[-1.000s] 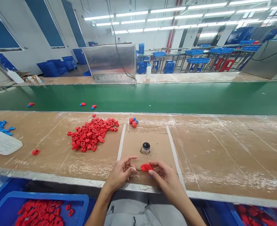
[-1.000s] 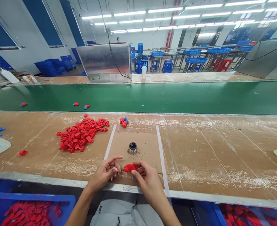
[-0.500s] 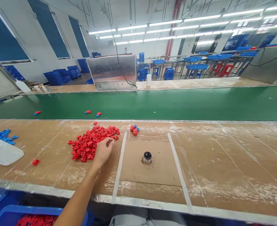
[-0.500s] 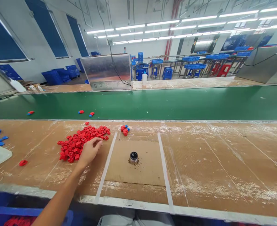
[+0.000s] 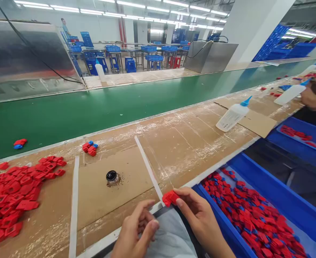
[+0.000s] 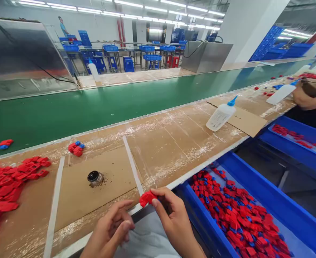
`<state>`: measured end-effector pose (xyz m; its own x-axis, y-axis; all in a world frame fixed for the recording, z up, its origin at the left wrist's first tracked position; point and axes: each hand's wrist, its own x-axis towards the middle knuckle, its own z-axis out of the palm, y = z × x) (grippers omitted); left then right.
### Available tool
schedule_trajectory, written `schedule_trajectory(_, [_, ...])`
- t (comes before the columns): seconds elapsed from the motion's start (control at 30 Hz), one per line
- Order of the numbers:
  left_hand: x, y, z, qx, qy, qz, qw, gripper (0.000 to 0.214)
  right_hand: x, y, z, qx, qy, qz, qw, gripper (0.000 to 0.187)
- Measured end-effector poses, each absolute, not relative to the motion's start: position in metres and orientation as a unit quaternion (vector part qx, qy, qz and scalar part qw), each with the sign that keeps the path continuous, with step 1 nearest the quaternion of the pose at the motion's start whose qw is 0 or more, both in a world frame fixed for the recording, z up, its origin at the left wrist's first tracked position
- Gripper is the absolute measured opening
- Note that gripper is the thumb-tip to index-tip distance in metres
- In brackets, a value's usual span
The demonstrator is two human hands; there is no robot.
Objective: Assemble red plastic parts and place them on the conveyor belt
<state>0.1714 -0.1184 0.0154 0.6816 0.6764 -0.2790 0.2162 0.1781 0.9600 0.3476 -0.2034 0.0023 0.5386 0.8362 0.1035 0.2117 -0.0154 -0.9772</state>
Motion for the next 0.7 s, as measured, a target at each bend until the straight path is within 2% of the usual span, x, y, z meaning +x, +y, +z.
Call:
schedule_trajectory(0.17, [0.193,-0.116,0.015,0.564,0.313,0.185,0.741,0.050,0.334,-0.200,0.008,-0.636,-0.463,0.263,0.558,0.022])
schedule_trajectory(0.43, [0.187,-0.111,0.015,0.545,0.343,0.169,0.746,0.043,0.334,-0.196,0.012,-0.611,-0.560,0.235,0.507,0.019])
schedule_trajectory(0.7, [0.172,-0.115,-0.012,0.572,0.354,0.129,0.729,0.036,0.330,-0.199,0.001,-0.597,-0.578,0.332,0.447,0.021])
